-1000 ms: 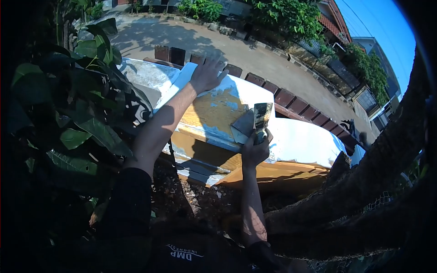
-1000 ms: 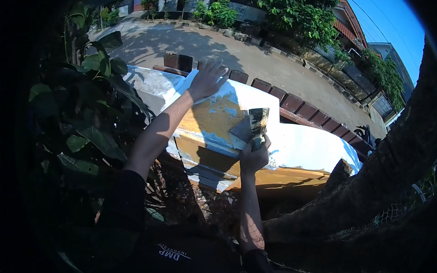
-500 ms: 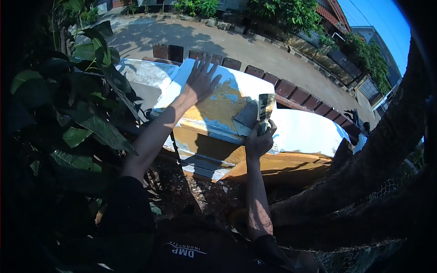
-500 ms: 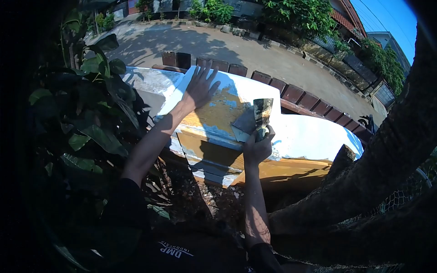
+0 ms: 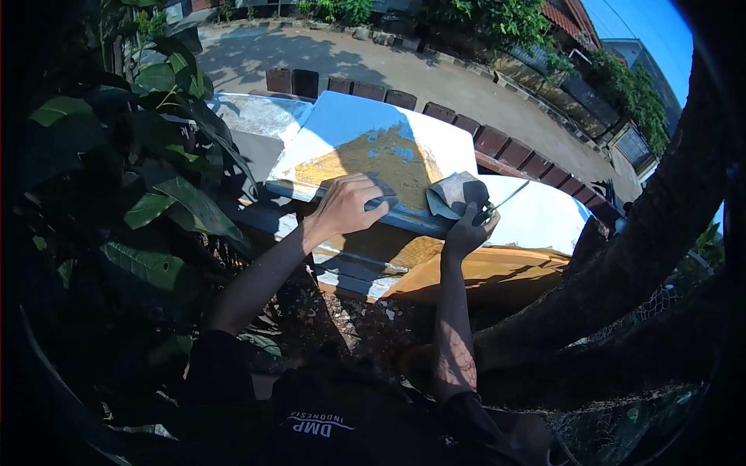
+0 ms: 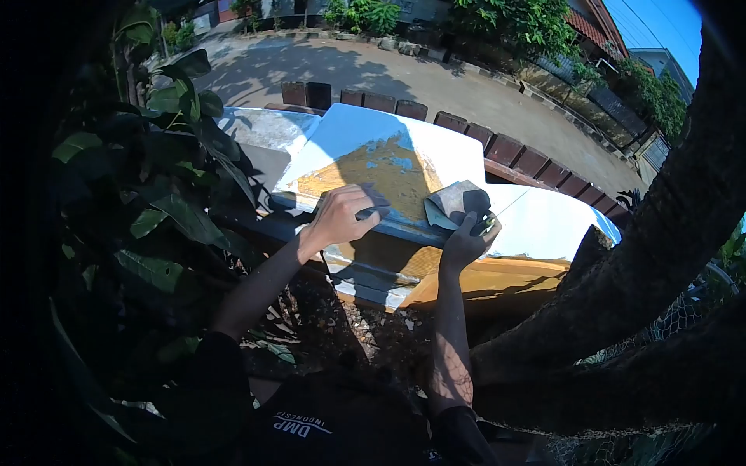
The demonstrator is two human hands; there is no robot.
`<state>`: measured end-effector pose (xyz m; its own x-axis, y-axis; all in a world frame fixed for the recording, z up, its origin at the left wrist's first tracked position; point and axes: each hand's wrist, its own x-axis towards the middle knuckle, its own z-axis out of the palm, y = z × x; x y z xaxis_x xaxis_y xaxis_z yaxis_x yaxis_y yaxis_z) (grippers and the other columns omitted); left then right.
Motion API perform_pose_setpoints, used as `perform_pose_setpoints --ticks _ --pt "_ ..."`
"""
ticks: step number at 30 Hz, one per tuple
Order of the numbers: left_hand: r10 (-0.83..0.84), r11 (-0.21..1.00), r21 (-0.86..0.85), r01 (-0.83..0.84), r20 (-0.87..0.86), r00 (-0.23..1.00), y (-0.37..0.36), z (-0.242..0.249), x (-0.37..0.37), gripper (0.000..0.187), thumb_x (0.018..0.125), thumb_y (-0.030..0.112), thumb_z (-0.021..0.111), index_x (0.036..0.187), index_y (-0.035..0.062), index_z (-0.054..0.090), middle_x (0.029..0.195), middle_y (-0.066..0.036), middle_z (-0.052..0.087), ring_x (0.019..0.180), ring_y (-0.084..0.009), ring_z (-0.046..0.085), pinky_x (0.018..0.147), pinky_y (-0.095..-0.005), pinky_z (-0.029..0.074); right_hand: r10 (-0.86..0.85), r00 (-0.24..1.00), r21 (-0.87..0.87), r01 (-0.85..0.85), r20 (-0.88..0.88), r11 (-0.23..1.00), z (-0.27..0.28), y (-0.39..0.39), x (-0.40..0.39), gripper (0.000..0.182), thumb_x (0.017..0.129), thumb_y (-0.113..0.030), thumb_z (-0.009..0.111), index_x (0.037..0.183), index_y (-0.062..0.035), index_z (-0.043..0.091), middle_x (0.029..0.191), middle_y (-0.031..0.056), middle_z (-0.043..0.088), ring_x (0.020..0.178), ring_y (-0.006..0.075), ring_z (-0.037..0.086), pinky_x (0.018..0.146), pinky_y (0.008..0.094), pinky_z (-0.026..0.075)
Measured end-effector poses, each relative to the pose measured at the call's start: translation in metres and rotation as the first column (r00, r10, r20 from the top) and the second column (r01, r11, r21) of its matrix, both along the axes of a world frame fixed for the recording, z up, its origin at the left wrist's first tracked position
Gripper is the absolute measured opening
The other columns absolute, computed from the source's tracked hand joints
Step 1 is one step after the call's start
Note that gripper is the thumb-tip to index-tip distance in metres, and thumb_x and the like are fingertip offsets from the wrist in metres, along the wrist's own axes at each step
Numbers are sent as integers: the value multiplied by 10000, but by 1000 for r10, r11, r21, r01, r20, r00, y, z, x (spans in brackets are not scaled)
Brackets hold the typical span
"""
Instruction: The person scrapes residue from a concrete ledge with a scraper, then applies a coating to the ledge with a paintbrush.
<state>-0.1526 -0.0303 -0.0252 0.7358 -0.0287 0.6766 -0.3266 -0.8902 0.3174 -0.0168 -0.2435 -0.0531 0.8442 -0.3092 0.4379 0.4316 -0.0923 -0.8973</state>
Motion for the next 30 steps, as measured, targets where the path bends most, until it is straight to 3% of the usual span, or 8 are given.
perform_pose_setpoints --ticks 3,7,10,16,19,23,27,30 --pt "198 980 -5 -199 86 976 -2 3 13 463 920 327 705 1313 84 671 1322 -156 665 1208 -314 630 1019 -418 509 -7 1000 -4 7 10 1000 1 1 0 313 962 -165 643 1215 -7 551 1121 188 619 1013 304 610 889 421 478" --pt "-7 975 220 33 -122 993 -22 -37 8 643 935 458 680 1496 179 533 1581 -109 456 1477 -304 403 1225 -477 319 -28 999 -38 30 43 999 -5 -1 4 283 955 -162 642 1190 -29 558 1100 190 619 994 308 611 867 423 480" --pt "-68 980 125 156 -522 850 -32 -25 -1 553 910 390 729 1402 163 623 1535 -99 513 1424 -307 470 1196 -458 366 0 998 -24 1 58 1000 -4 0 3 262 951 -156 645 1167 -33 564 1077 188 626 976 317 617 863 425 483" --pt "-79 994 67 82 -47 996 -60 -2 28 682 851 293 794 1461 140 530 1481 -134 521 1370 -335 502 1194 -471 383 24 998 -2 -24 56 1000 -5 -2 5 260 934 -165 657 1138 -27 575 1045 182 633 952 316 621 860 436 484" --pt "-64 973 220 72 -42 997 -79 -2 50 731 839 217 781 1490 108 467 1495 -171 475 1400 -352 462 1215 -483 355 24 997 -17 -23 80 1000 -5 -1 8 270 932 -166 668 1137 -14 578 1025 153 629 911 276 613 844 405 487" --pt "-10 965 260 20 -42 999 -94 -22 72 649 835 105 725 1444 69 502 1482 -184 495 1400 -347 469 1206 -482 360 358 931 191 -340 -68 921 0 -12 7 252 929 -150 702 1100 1 595 958 62 608 852 150 570 753 314 484" --pt "2 989 148 -3 11 1000 -84 -9 53 541 835 60 685 1367 56 584 1364 -186 600 1323 -339 552 1171 -465 408 586 776 147 -568 -232 810 14 -17 -28 237 960 -167 689 1121 -17 601 905 20 601 739 81 553 599 242 431" --pt "96 982 155 -111 105 990 -67 9 19 472 815 52 679 1285 47 651 1212 -174 681 1144 -340 646 1055 -437 490 656 641 29 -706 -399 708 27 -22 -46 367 962 -165 675 1278 -21 558 948 68 637 752 110 583 638 267 459"
